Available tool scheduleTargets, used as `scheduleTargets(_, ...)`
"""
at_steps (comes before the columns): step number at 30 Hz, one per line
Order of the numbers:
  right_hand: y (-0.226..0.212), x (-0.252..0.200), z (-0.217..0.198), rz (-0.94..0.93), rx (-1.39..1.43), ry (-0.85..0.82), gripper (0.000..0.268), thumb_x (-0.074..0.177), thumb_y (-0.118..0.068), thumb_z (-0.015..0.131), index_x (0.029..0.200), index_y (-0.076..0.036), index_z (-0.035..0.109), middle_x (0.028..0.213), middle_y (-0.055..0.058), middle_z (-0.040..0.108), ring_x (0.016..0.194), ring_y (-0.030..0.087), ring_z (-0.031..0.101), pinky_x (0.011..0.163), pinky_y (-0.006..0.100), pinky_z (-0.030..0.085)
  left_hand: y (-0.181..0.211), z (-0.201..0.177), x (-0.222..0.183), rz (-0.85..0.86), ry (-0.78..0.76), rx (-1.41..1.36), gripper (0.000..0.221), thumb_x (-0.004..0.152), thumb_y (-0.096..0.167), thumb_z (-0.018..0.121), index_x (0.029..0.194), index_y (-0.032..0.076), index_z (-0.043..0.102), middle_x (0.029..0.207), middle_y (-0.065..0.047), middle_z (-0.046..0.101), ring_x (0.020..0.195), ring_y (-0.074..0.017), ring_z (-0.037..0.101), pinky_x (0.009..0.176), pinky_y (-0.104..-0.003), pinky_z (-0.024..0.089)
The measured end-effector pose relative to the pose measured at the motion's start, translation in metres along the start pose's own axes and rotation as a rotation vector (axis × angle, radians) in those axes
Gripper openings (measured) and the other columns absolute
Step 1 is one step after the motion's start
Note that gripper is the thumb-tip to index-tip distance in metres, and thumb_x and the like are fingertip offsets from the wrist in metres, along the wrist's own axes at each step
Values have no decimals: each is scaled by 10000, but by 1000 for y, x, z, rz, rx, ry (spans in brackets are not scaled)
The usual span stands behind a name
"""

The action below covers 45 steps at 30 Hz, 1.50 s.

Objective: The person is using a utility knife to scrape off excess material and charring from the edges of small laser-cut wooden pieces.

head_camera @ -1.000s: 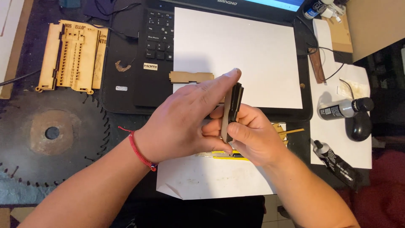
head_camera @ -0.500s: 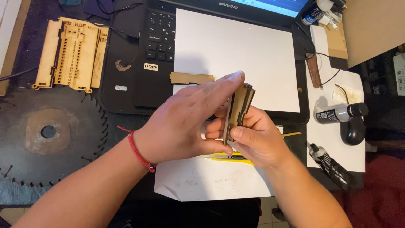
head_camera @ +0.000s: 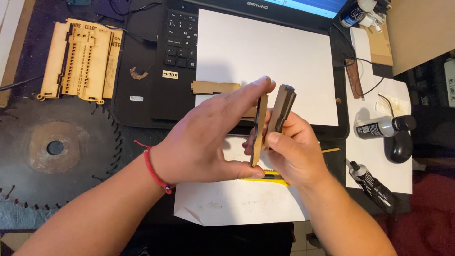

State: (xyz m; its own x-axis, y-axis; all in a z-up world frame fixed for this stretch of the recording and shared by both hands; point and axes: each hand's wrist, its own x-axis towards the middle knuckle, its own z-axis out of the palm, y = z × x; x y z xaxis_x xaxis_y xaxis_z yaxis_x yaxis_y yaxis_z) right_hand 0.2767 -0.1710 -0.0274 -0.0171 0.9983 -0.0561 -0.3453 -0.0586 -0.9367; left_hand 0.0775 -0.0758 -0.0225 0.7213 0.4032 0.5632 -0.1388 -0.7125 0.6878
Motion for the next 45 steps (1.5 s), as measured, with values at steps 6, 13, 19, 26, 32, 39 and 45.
scheduleTargets(6, 0, -3, 1, -89, -224, -24, 382, 932, -233, 675, 1209, 13, 580, 1151, 93, 661, 1075, 192, 633, 960, 353, 530, 9, -13, 5, -44, 27, -64, 1102, 786, 488, 862, 1545, 62, 186, 1608, -129, 408, 1477, -316, 532, 1248, -439, 482)
scheduleTargets(13, -42, 0, 9, -30, -1120, -208, 331, 903, -193, 662, 1203, -60, 621, 1145, 23, 679, 1012, 139, 639, 920, 291, 467, 4, -34, -3, -97, 236, 83, 982, 836, 438, 907, 1545, 82, 330, 1577, -111, 401, 1367, -245, 525, 1038, -353, 519)
scheduleTargets(19, -26, -15, 20, 217, -1730, -353, 430, 907, -213, 549, 1331, -224, 615, 915, 65, 654, 883, 345, 626, 691, 514, 495, -11, -25, -6, -22, 200, 162, 986, 877, 540, 818, 1559, 54, 297, 1580, -175, 373, 1489, -333, 432, 1088, -431, 571)
scheduleTargets(26, -23, -47, 14, -126, -1746, -103, 372, 825, -109, 645, 1194, -64, 657, 1153, 79, 664, 973, 305, 633, 799, 452, 496, -6, -21, -7, 161, 149, 161, 937, 946, 547, 781, 1560, 63, 265, 1547, -173, 430, 1475, -324, 482, 1224, -433, 439)
scheduleTargets(32, 1, -79, 15, -304, -1704, -155, 404, 879, -254, 715, 1218, -49, 638, 1234, 121, 652, 1145, 309, 617, 982, 460, 483, -3, -21, -7, 243, 118, 211, 909, 971, 662, 652, 1568, 100, 258, 1491, -143, 501, 1315, -273, 585, 1064, -409, 466)
scheduleTargets(39, 13, -76, 18, -217, -1600, -178, 80, 917, -88, 626, 951, -15, 621, 882, 95, 564, 776, 279, 562, 730, 383, 494, 3, -17, -6, 287, 110, 262, 962, 878, 751, 654, 1491, 64, 377, 1372, -131, 543, 1096, -281, 636, 884, -399, 482)
scheduleTargets(45, -9, -87, 8, 156, -1551, -20, 405, 800, -104, 645, 1194, -76, 552, 1123, 99, 653, 917, 275, 676, 791, 383, 507, 8, -20, -3, 272, 113, 212, 919, 884, 633, 769, 1467, 21, 408, 1360, -152, 527, 1174, -303, 615, 928, -405, 484)
